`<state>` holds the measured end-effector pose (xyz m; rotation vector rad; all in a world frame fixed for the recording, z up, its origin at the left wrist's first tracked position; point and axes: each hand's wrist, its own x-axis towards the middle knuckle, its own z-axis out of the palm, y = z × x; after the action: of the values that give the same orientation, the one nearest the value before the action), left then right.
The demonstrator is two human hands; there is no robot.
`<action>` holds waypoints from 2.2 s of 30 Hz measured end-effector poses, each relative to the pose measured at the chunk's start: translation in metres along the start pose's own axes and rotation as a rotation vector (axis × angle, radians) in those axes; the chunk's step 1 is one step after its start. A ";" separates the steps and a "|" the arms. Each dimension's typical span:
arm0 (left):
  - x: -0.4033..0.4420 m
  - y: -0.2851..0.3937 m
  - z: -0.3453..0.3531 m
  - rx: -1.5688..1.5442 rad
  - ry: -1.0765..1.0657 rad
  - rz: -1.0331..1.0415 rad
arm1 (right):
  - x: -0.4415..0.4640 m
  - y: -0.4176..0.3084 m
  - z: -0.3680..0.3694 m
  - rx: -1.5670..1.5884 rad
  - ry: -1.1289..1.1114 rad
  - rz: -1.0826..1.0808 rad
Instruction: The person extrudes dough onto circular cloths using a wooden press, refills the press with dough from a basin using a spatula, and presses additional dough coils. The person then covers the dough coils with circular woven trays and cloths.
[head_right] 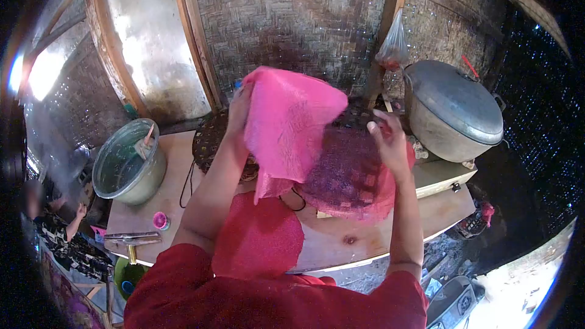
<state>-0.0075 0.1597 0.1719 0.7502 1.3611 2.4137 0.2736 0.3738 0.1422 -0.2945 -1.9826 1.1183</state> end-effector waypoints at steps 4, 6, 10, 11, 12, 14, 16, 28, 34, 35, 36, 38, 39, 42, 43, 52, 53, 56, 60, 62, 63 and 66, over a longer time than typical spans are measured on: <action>0.005 0.029 0.080 0.077 -0.108 0.174 | -0.040 -0.083 0.050 -0.207 -0.168 -0.391; 0.001 0.046 0.120 -0.042 -0.094 0.131 | -0.045 -0.102 0.070 -0.369 -0.101 -0.447; -0.012 0.093 0.140 -0.203 -0.007 0.093 | -0.042 -0.126 0.065 -0.466 0.039 -0.565; -0.007 0.089 0.131 -0.198 0.013 0.080 | -0.044 -0.134 0.063 -0.459 0.107 -0.562; 0.000 0.085 0.117 -0.304 -0.059 0.099 | -0.044 -0.137 0.063 -0.495 0.173 -0.591; 0.010 0.063 0.082 -0.367 -0.144 0.106 | -0.046 -0.138 0.057 -0.693 0.241 -0.619; -0.011 0.036 0.059 -0.166 0.053 -0.019 | -0.044 -0.134 0.055 -0.880 0.250 -0.635; -0.126 -0.106 -0.103 0.408 -0.166 -0.325 | -0.107 -0.006 0.028 -0.982 -0.451 -0.004; -0.173 -0.119 -0.096 0.406 -0.342 -0.586 | -0.125 -0.046 0.036 -0.893 -0.702 0.044; -0.179 -0.115 -0.094 0.403 -0.345 -0.582 | -0.124 -0.042 0.038 -0.897 -0.698 0.043; -0.185 -0.110 -0.093 0.360 -0.359 -0.550 | -0.124 -0.035 0.039 -0.849 -0.621 0.018; -0.195 -0.110 -0.101 0.321 -0.381 -0.491 | -0.119 -0.018 0.038 -0.810 -0.540 -0.019; -0.200 -0.110 -0.111 0.317 -0.377 -0.480 | -0.115 -0.008 0.036 -0.884 -0.523 -0.090; -0.212 -0.098 -0.155 0.697 -0.429 -0.194 | -0.111 0.015 0.030 -0.815 -0.290 -0.098; -0.218 -0.088 -0.172 1.063 -0.431 -0.047 | -0.112 0.022 0.026 -0.669 -0.080 -0.013; -0.274 -0.049 -0.255 1.594 0.005 -0.252 | -0.118 -0.056 0.056 -0.217 0.159 -0.183; -0.274 -0.047 -0.260 1.526 0.032 -0.249 | -0.123 -0.071 0.069 -0.203 -0.043 -0.291; -0.275 -0.036 -0.266 1.610 0.026 -0.332 | -0.134 -0.108 0.117 -0.278 -0.684 -0.558; -0.272 -0.072 -0.333 1.222 -0.086 -0.223 | -0.183 -0.102 0.199 -0.390 -1.127 -0.643; -0.263 -0.086 -0.360 1.061 -0.045 -0.118 | -0.211 -0.073 0.233 -0.387 -1.145 -0.654; -0.255 -0.084 -0.366 1.004 -0.020 -0.112 | -0.221 -0.061 0.245 -0.389 -1.205 -0.620; -0.232 -0.051 -0.351 0.912 0.020 -0.428 | -0.253 -0.027 0.273 -0.384 -1.252 -0.538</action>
<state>-0.0116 -0.1724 -0.0917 0.5154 2.3562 1.4172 0.2340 0.0539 -0.0466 0.9388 -3.0599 0.5344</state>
